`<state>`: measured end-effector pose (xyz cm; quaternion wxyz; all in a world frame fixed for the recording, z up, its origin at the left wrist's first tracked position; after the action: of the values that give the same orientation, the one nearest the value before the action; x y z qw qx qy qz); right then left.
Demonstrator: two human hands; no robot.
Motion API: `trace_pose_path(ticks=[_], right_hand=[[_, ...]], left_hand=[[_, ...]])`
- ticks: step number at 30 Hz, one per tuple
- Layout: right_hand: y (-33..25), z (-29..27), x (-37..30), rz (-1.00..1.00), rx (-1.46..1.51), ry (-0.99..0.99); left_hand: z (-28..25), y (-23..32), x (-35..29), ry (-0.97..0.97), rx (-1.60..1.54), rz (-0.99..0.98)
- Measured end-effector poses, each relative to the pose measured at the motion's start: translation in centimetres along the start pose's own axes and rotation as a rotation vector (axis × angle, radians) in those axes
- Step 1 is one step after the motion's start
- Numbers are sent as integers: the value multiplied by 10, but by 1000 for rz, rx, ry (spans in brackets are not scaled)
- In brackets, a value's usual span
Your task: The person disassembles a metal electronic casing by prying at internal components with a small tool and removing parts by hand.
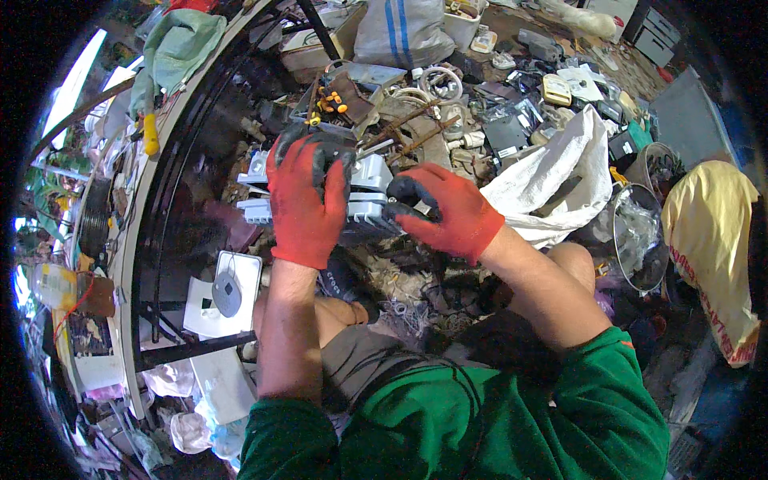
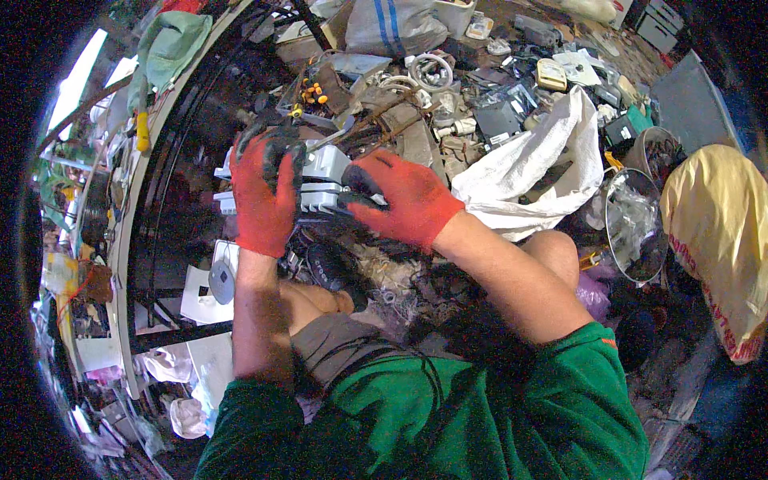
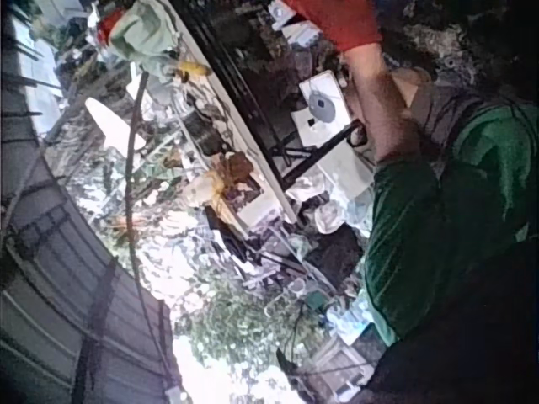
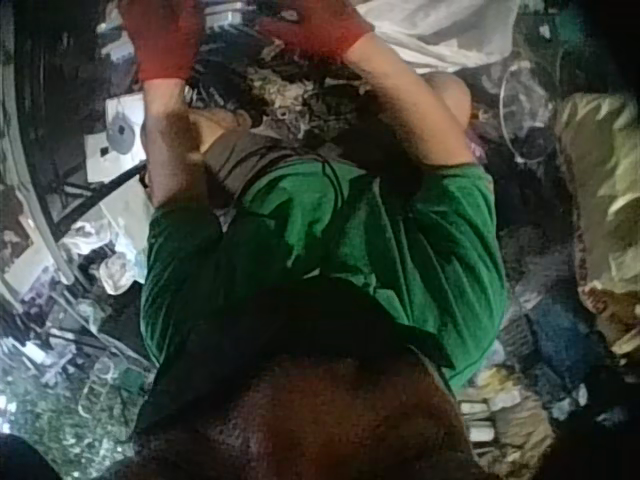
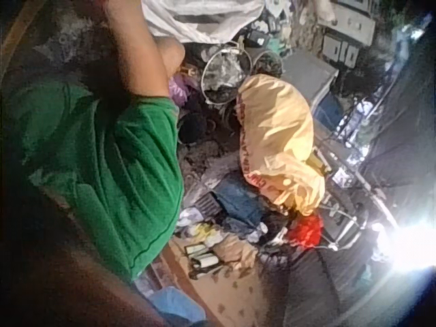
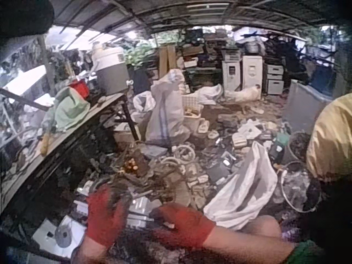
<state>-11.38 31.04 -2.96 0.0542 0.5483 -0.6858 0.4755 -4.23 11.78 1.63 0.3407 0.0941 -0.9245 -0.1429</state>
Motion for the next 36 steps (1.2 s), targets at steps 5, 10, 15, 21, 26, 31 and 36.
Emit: trace_pose_path(ticks=[5,10,15,21,26,31,36], right_hand=[[2,1,-4,-11,-63,-13],[0,0,-1,-15,-74,-53],[-3,-1,1,-60,-52,3],[4,0,-7,-33,-99,1],[11,3,-3,-84,-119,-10],[13,2,-3,-57,-98,-10],[5,-1,1,-23,-194,33]], left_hand=[[1,2,0,9,-17,-2],[-1,5,3,10,-5,13],[-1,1,0,54,2,31],[-1,7,5,47,31,26],[6,7,12,41,28,-19],[12,11,16,66,84,-9],[15,5,17,149,108,57]])
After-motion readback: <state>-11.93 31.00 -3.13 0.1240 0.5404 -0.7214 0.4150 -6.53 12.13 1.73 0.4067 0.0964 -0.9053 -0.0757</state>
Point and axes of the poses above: each hand's wrist, its own x-axis towards the middle knuckle, its own z-axis out of the palm, y = z × x, the point moved 4 cm from there along x, towards the middle knuckle, and after that the axes turned 13 degrees about -z, right-handed, at the moved point
